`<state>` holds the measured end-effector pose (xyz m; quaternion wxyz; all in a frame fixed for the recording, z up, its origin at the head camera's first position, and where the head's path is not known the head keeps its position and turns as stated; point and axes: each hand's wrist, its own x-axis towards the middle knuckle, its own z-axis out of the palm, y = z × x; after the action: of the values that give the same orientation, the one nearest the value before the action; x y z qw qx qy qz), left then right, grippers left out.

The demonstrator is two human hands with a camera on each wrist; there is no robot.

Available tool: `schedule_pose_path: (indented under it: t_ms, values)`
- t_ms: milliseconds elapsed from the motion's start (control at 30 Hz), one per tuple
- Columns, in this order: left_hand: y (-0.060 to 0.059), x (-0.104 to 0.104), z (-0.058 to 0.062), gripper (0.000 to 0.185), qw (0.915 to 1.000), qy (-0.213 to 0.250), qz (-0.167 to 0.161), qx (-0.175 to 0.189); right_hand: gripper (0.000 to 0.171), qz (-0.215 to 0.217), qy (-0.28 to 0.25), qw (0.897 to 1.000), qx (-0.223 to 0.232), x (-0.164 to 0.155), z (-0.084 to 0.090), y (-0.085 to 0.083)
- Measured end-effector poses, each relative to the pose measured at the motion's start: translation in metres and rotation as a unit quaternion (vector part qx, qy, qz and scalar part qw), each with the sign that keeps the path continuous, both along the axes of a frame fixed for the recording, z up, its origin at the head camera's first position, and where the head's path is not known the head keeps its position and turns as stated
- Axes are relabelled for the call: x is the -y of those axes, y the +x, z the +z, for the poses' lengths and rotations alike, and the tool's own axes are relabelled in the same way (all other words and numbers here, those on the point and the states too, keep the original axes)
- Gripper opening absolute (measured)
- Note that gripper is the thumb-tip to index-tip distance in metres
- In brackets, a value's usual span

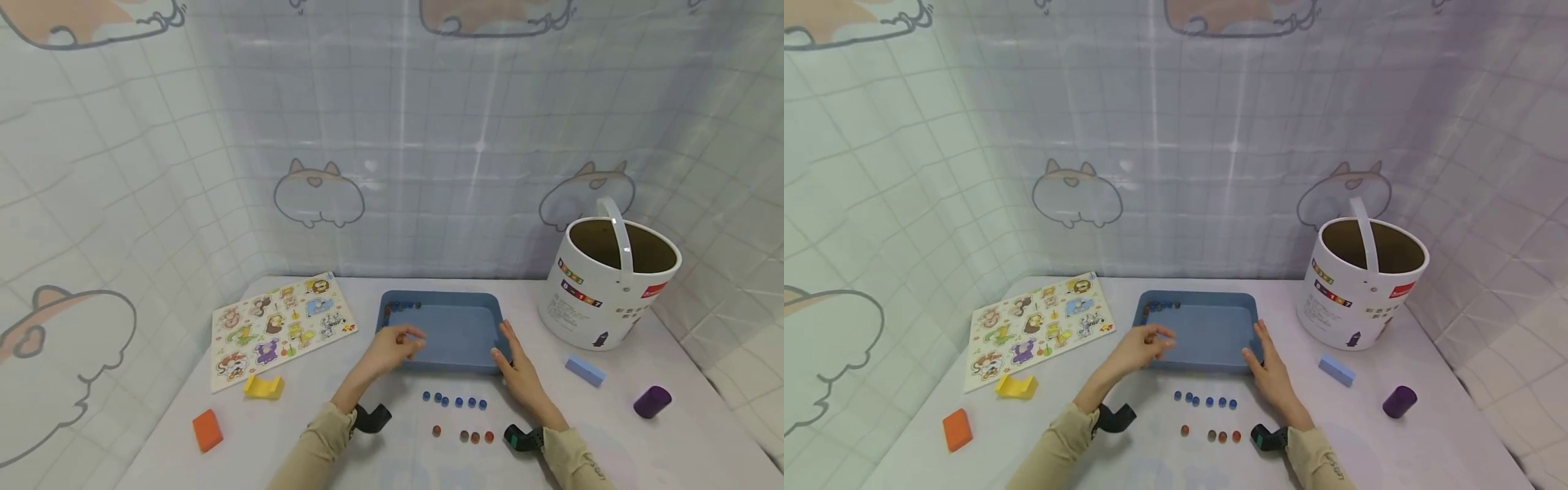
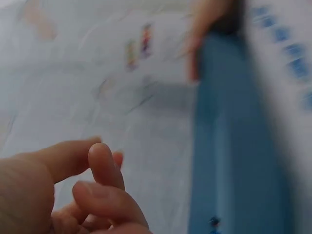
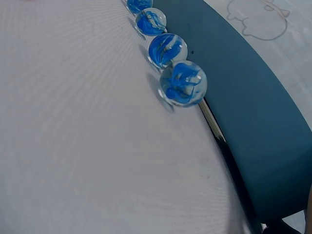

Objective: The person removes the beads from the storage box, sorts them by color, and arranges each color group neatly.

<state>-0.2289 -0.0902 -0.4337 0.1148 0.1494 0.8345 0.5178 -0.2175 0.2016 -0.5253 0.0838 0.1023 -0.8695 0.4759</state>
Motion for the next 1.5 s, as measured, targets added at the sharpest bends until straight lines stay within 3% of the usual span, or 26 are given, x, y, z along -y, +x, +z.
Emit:
schedule_pose_path:
  t_ms: [133, 267, 400, 500, 700, 833, 933, 1133, 1267, 1400, 1500]
  values:
    - [-0.039, 0.004, 0.01, 0.03, 0.9975, 0.059, 0.037, 0.011, 0.063, 0.001, 0.003, 1.0, 0.002, -0.001, 0.0, 0.0]
    - [-0.074, 0.001, 0.004, 0.034, 0.9953, 0.06, 0.06, 0.046, 0.064, 0.0, 0.005, 1.0, 0.003, -0.001, -0.002, 0.0]
    - [-0.097, -0.008, -0.005, 0.035, 0.9912, 0.05, 0.081, 0.092, 0.063, -0.001, 0.001, 1.0, -0.002, -0.001, -0.002, -0.001]
    - [-0.107, -0.015, -0.013, 0.034, 0.9868, 0.04, 0.107, 0.115, 0.063, 0.002, -0.005, 1.0, -0.004, -0.001, -0.002, -0.001]
    - [-0.118, -0.023, -0.031, 0.029, 0.9757, 0.009, 0.174, 0.133, 0.064, 0.006, -0.012, 1.0, 0.005, 0.001, -0.004, 0.001]
    - [-0.127, -0.027, -0.043, 0.027, 0.975, -0.005, 0.188, 0.118, 0.064, 0.005, -0.01, 1.0, 0.005, 0.0, -0.004, 0.001]
    - [-0.129, -0.031, -0.045, 0.025, 0.9753, -0.018, 0.193, 0.106, 0.063, 0.004, -0.009, 1.0, 0.005, -0.001, -0.003, 0.0]
    - [-0.122, -0.035, -0.043, 0.02, 0.9768, -0.068, 0.193, 0.064, 0.064, 0.005, -0.01, 1.0, 0.007, 0.0, -0.001, 0.0]
    - [-0.119, -0.036, -0.041, 0.016, 0.9771, -0.098, 0.18, 0.057, 0.064, 0.005, -0.008, 1.0, 0.006, 0.001, -0.001, 0.0]
    - [-0.116, -0.032, -0.035, 0.017, 0.9786, -0.111, 0.162, 0.06, 0.064, 0.005, -0.004, 1.0, 0.003, 0.0, -0.001, -0.001]
    - [-0.111, -0.028, -0.028, 0.021, 0.9853, -0.091, 0.134, 0.055, 0.064, 0.002, -0.005, 1.0, 0.003, -0.001, -0.001, -0.001]
